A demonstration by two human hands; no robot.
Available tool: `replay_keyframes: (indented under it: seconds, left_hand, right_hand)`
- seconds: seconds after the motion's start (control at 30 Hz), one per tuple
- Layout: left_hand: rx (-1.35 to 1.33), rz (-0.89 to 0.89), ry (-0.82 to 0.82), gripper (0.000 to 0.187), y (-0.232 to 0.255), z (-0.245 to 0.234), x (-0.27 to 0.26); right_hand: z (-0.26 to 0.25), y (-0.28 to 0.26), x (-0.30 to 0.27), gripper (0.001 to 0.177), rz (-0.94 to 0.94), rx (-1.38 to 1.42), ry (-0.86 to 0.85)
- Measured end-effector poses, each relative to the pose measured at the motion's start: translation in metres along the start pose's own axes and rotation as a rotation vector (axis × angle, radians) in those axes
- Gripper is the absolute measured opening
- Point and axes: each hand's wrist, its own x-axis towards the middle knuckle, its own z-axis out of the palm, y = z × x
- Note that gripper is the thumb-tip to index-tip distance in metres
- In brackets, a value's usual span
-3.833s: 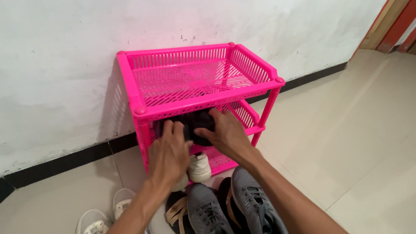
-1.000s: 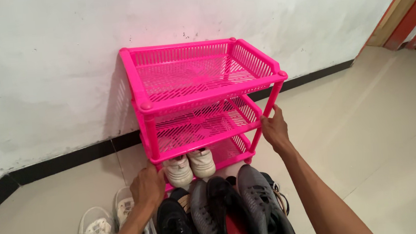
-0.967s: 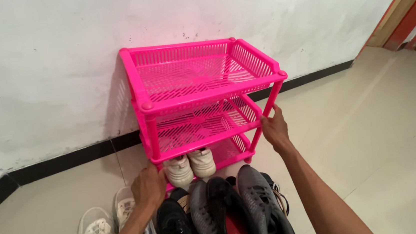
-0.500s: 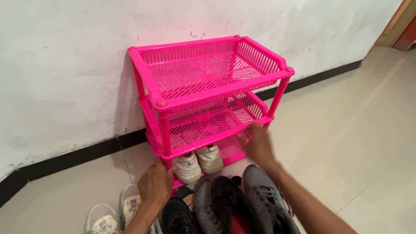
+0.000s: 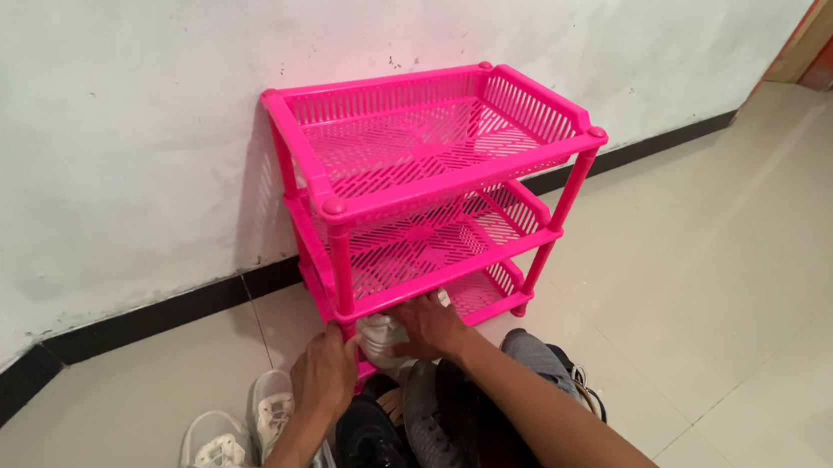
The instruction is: The person removes several pairs of shoes from a pink three-tier plastic shoe rack and places them on the floor. Then, using a cloth, the person wipes each shelf and the frame of the rack.
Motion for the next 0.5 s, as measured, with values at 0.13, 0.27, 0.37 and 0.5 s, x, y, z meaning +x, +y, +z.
replay_keyframes:
  seconds: [0.13, 0.27, 0.37, 0.5]
  left_hand:
    - [-0.007, -0.024, -0.043, 0.034, 0.0, -0.002, 0.001]
    - [0.002, -0.036, -0.027, 0.034, 0.004, -0.001, 0.0]
    - [-0.016, -0.042, -0.03, 0.033, 0.003, -0.001, -0.002]
    - [-0.015, -0.042, -0.006, 0.032, 0.007, 0.005, -0.001]
  right_hand:
    - [0.011, 0.013, 0.025, 0.084, 0.105, 0.038, -0.16]
    - [0.021, 0.027, 0.03, 0.086, -0.076, 0.022, -0.021]
    - [0.004, 0.03, 0.013, 0.079, -0.05, 0.01, -0.119]
    - [-0.032, 0.04, -0.024, 0.093, 0.008, 0.067, -0.16]
